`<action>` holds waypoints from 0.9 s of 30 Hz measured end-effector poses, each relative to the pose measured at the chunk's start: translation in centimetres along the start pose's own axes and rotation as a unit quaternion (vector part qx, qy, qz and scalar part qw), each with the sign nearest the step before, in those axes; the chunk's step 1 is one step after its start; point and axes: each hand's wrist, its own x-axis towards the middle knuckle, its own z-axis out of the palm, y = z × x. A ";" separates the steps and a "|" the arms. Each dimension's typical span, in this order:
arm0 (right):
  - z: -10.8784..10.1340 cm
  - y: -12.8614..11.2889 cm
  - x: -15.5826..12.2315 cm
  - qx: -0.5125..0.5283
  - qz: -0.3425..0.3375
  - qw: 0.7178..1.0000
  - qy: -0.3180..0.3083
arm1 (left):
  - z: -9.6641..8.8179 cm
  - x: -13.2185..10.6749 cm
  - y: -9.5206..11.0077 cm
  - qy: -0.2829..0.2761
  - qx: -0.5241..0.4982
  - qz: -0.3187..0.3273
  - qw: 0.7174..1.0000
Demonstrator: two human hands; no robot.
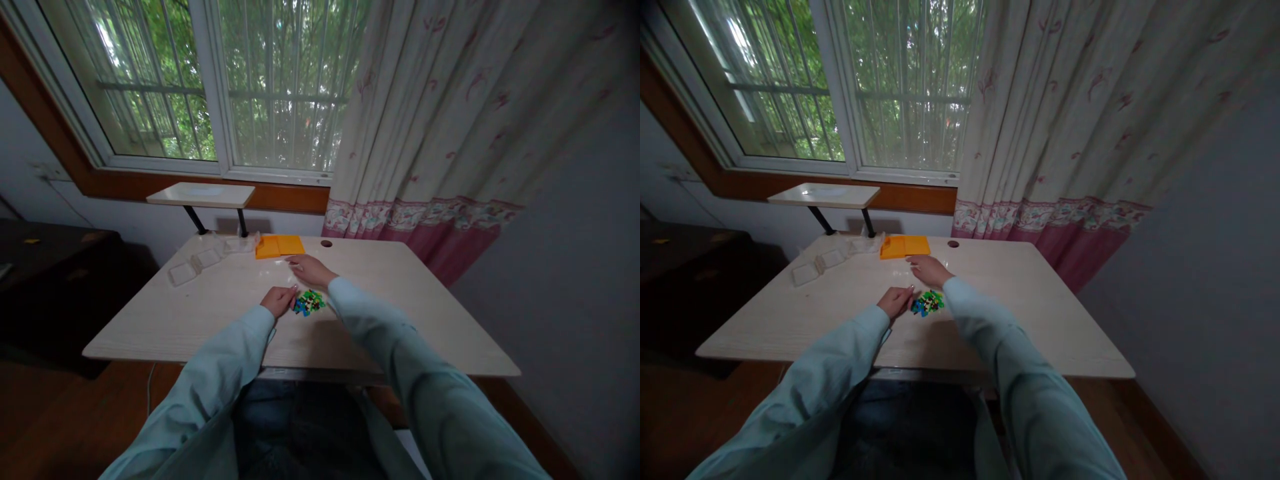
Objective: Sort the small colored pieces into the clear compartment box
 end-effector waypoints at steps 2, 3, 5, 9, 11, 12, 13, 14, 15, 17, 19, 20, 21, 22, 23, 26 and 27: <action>0.4 0.0 2.9 -0.025 -0.003 0.999 -0.040 | 0.0 0.0 0.0 0.004 -0.002 0.005 1.000; 0.7 -0.1 4.0 -0.048 0.005 0.997 -0.055 | 0.0 0.0 0.0 0.005 -0.004 0.011 1.000; 1.5 -0.4 5.8 -0.086 0.025 0.993 -0.074 | 0.1 0.0 0.0 0.006 -0.007 0.018 1.000; 3.4 -0.7 7.4 -0.102 0.051 0.990 -0.081 | 0.2 0.1 -0.4 0.008 -0.006 0.009 1.000; 4.2 -0.5 7.7 -0.103 0.061 0.989 -0.089 | 0.2 0.2 -0.6 0.010 -0.008 0.009 1.000; 4.4 -0.4 7.7 -0.102 0.065 0.988 -0.092 | 0.2 0.3 -0.7 0.009 -0.009 0.010 1.000; 4.6 -0.2 7.7 -0.102 0.070 0.988 -0.093 | 0.2 0.3 -0.8 0.008 -0.009 0.012 1.000; 4.6 0.0 7.6 -0.102 0.073 0.988 -0.091 | 0.2 0.3 -0.8 0.007 -0.009 0.013 1.000; 4.6 0.3 7.5 -0.103 0.077 0.988 -0.089 | 0.2 0.4 -0.8 0.005 -0.010 0.012 1.000; 4.3 1.1 6.9 -0.103 0.084 0.987 -0.086 | 0.2 0.3 -0.7 0.004 -0.011 0.009 1.000; 3.7 2.1 6.0 -0.104 0.092 0.987 -0.084 | 0.2 0.3 -0.5 0.005 -0.009 0.003 1.000; 3.3 2.7 5.5 -0.105 0.098 0.986 -0.082 | 0.2 0.3 -0.4 0.005 -0.006 0.001 1.000; 2.9 3.2 5.0 -0.107 0.107 0.985 -0.078 | 0.1 0.3 -0.4 0.004 -0.002 -0.001 1.000; 2.5 3.9 4.4 -0.109 0.116 0.984 -0.074 | 0.1 0.2 -0.4 0.003 0.002 -0.001 1.000; 2.1 4.5 3.8 -0.111 0.125 0.983 -0.069 | 0.1 0.2 -0.4 0.001 0.005 -0.002 1.000; 0.9 6.4 1.9 -0.116 0.148 0.980 -0.059 | 0.0 0.2 -0.4 -0.002 0.002 -0.005 1.000; 0.5 7.0 1.2 -0.118 0.157 0.979 -0.055 | 0.0 0.2 -0.5 -0.001 -0.001 -0.006 1.000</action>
